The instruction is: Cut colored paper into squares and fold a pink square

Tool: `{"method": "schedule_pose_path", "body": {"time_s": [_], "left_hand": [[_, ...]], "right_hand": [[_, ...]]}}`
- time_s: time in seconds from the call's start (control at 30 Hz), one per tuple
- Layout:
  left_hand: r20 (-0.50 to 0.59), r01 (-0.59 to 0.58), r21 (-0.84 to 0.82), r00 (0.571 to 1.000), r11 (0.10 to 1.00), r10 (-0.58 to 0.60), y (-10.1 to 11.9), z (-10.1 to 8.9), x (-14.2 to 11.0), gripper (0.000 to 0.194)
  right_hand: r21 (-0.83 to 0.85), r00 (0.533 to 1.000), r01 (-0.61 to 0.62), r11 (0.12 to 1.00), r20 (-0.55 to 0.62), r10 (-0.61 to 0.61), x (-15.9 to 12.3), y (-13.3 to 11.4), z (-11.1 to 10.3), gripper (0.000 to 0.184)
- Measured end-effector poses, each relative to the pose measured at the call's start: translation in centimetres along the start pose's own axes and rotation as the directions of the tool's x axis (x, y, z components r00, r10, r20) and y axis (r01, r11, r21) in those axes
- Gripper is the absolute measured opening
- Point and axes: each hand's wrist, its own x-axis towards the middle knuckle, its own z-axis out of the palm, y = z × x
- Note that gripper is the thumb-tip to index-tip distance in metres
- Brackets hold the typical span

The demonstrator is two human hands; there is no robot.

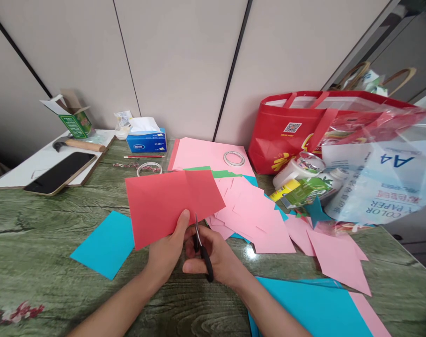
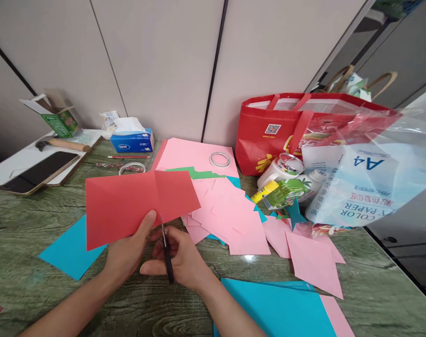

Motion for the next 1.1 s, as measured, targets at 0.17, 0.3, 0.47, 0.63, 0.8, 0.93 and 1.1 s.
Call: {"method": "schedule_pose_path", "body": {"time_s": [0.17,0.3,0.47,0.63,0.8,0.93,1.1], "left_hand": [[-0.007,0.007,0.015,1.0,1.0,-0.007,0.14,0.05,-0.06,0.031],[-0.003,0.001,0.019,1.0,1.0,-0.001,0.11,0.01,-0.1,0.029],[-0.004,0.017,0.025,1.0,1.0,-0.017,0.17,-0.17,-0.09,0.027],[-0.027,-0.022,-0.01,0.999,1.0,0.021,0.07,-0.11,-0.09,0.025],[-0.031,-0.011,0.005,0.999,1.0,0.011,-0.08,0.01,-0.06,0.028],[-0.035,-0.021,-0.002,0.999,1.0,0.021,-0.09,0.03,-0.09,0.034],[-0.037,-0.005,-0.041,0.999,0.999,0.004,0.07,0.02,-0.09,0.031]], "right_hand": [[-0.023,1.0,-0.02,1.0,-0.003,0.02,0.0,-0.18,0.0,0.058],[-0.027,0.999,-0.03,0.999,-0.013,0.03,0.0,-0.36,0.1,0.058],[-0.025,1.0,-0.024,0.999,-0.016,0.024,0.02,-0.14,0.12,0.057],[-0.025,1.0,-0.027,0.999,-0.011,0.027,0.07,0.09,-0.02,0.056],[-0.021,1.0,-0.017,1.0,-0.009,0.017,0.03,-0.16,0.07,0.053],[-0.037,1.0,-0.016,0.999,-0.009,0.016,-0.02,-0.22,0.12,0.053],[-0.073,1.0,-0.002,0.997,-0.013,0.001,0.03,-0.33,0.13,0.053]]}}
